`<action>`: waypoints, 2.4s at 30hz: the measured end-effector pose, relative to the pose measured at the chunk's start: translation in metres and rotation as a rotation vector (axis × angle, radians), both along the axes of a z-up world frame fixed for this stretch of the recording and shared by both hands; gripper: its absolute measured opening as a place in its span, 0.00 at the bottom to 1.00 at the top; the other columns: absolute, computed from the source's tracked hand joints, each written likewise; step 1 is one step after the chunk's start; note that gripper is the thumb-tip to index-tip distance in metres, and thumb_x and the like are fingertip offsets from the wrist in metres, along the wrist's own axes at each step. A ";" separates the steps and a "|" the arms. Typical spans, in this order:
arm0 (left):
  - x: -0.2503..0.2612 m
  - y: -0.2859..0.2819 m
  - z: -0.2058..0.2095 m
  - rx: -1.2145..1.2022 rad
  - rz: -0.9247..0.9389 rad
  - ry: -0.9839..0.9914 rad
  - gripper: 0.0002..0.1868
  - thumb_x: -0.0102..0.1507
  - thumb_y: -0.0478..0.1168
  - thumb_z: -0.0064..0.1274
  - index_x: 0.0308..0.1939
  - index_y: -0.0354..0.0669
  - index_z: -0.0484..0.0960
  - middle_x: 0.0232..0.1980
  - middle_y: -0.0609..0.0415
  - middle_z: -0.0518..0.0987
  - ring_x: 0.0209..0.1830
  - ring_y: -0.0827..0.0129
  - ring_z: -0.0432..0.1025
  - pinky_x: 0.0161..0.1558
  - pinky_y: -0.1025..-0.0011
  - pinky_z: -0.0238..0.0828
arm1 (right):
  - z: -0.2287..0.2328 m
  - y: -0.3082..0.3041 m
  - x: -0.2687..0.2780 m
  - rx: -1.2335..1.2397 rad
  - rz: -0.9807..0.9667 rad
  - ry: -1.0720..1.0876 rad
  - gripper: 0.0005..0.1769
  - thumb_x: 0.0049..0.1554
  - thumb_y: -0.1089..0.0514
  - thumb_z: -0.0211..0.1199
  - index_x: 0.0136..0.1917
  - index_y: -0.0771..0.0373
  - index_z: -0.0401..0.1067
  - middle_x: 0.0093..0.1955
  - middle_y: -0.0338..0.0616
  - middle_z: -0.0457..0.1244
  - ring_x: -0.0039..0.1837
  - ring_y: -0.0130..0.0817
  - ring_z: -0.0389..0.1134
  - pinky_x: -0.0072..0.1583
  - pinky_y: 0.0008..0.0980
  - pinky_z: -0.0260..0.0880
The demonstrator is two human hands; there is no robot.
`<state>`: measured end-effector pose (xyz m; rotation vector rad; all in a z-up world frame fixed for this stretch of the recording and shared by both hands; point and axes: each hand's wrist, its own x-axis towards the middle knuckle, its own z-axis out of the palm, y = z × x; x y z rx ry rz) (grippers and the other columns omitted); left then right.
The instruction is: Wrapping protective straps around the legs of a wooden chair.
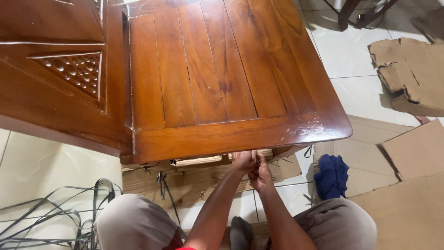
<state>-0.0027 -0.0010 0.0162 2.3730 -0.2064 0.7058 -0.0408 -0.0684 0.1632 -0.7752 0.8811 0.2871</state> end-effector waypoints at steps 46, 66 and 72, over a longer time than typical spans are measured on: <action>-0.007 -0.002 0.024 -0.696 -0.110 0.477 0.07 0.51 0.36 0.69 0.30 0.57 0.91 0.31 0.54 0.84 0.37 0.61 0.79 0.39 0.72 0.81 | -0.002 -0.010 -0.041 -1.021 0.312 -0.044 0.12 0.54 0.49 0.63 0.45 0.58 0.80 0.31 0.40 0.59 0.39 0.36 0.61 0.45 0.36 0.65; 0.003 0.014 -0.017 -0.369 -0.249 0.384 0.02 0.57 0.43 0.65 0.33 0.58 0.88 0.32 0.54 0.85 0.36 0.56 0.81 0.39 0.62 0.78 | 0.014 -0.021 0.015 -1.202 0.542 -0.212 0.17 0.55 0.43 0.61 0.45 0.56 0.81 0.49 0.52 0.72 0.59 0.52 0.71 0.65 0.47 0.68; -0.027 0.032 0.095 -0.318 -0.284 0.378 0.04 0.58 0.45 0.63 0.31 0.63 0.83 0.27 0.57 0.81 0.35 0.54 0.78 0.39 0.58 0.75 | -0.017 -0.034 0.042 -1.262 0.623 -0.460 0.12 0.54 0.58 0.58 0.36 0.63 0.80 0.35 0.50 0.71 0.42 0.40 0.76 0.49 0.39 0.77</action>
